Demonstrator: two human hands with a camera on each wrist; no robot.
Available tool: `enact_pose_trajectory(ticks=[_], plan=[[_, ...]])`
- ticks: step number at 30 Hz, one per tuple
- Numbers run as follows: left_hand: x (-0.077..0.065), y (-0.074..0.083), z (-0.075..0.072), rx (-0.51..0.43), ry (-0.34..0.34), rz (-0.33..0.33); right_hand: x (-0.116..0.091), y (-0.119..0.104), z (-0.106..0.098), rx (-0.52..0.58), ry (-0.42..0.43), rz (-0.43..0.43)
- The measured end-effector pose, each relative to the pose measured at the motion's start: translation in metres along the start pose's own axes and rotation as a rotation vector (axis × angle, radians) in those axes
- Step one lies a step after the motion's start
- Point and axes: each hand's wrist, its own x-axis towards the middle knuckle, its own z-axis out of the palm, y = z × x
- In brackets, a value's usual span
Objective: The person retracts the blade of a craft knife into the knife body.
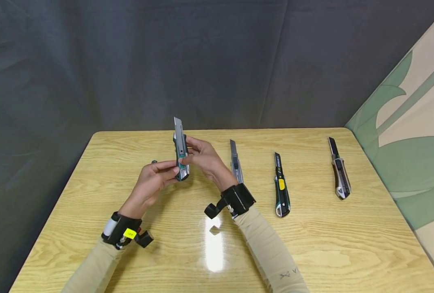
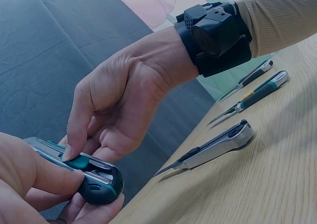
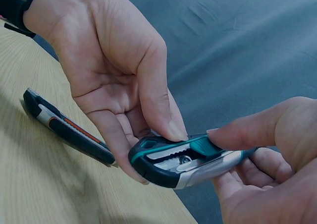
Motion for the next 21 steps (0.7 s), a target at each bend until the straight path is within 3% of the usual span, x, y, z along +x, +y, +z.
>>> enact_pose_trajectory(ticks=[21], plan=[[-0.0002, 0.0034, -0.0040, 0.013, -0.037, -0.021, -0.0044, 0.0060, -0.0021, 0.042, -0.002, -0.045]])
